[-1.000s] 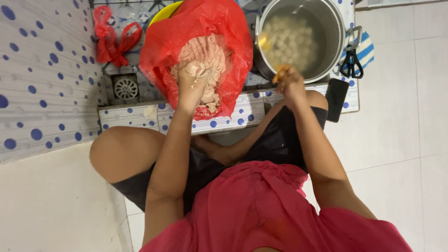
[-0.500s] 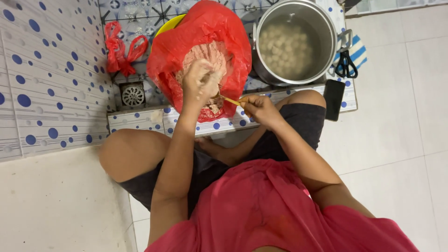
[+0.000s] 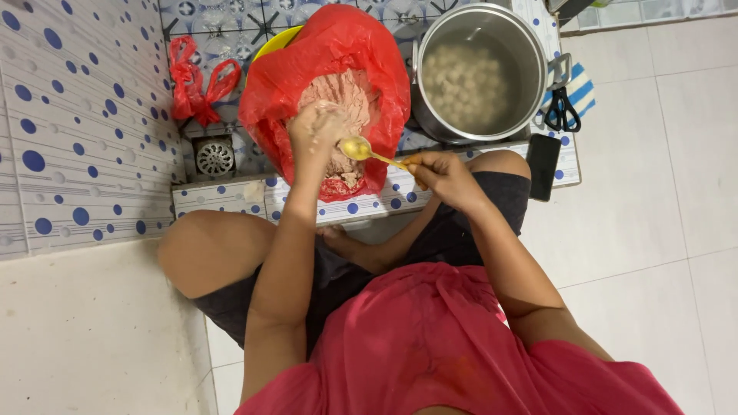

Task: A person is sitting on the floor, forming meatballs by squeezing meat paste through their hand and using a spoon to drop them into a pot of water.

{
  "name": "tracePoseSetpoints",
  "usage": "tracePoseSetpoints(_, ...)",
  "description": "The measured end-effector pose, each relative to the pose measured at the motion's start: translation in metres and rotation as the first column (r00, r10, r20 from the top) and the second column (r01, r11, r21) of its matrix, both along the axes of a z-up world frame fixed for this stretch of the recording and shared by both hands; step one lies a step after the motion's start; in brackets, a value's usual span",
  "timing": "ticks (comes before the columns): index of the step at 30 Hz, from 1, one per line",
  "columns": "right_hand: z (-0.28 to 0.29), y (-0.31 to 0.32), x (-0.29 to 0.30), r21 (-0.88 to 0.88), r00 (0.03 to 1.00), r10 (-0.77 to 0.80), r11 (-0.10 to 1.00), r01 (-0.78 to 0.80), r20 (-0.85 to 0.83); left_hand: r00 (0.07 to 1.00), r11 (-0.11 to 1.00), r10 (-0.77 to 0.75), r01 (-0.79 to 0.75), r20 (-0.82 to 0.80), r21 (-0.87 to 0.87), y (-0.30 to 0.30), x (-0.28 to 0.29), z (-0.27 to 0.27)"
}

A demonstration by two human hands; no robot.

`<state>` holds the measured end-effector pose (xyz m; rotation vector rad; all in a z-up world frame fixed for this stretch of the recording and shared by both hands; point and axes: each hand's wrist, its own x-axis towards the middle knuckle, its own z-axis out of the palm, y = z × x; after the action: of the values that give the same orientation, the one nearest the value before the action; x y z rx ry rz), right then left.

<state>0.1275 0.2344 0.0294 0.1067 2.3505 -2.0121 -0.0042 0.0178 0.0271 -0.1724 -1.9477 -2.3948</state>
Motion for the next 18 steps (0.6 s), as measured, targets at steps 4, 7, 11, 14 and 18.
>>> tracePoseSetpoints(4, -0.01, 0.023, 0.0, 0.083, 0.998, -0.061, 0.995, 0.059, 0.016, 0.954, 0.971, -0.058, -0.014, 0.293, 0.238, -0.012, -0.006, 0.014)
tracePoseSetpoints(7, -0.034, 0.041, -0.003, 0.084, 0.984, -0.177, 0.981, 0.175, 0.016, 0.937, 0.983, -0.031, -0.035, 0.349, 0.181, -0.012, -0.017, -0.011)
tracePoseSetpoints(11, -0.079, 0.061, -0.004, 0.06, 0.942, -0.333, 0.942, 0.33, 0.038, 0.956, 0.998, 0.044, -0.055, 0.29, 0.03, -0.004, -0.028, -0.062)
tracePoseSetpoints(14, -0.11, 0.065, -0.005, 0.032, 0.909, -0.414, 0.91, 0.413, 0.043, 0.972, 0.981, 0.15, -0.124, 0.183, -0.149, 0.002, -0.029, -0.077)
tracePoseSetpoints(18, -0.163, 0.072, -0.008, -0.003, 0.858, -0.513, 0.858, 0.513, 0.038, 0.988, 0.96, 0.151, -0.143, 0.017, -0.24, 0.003, -0.025, -0.068)
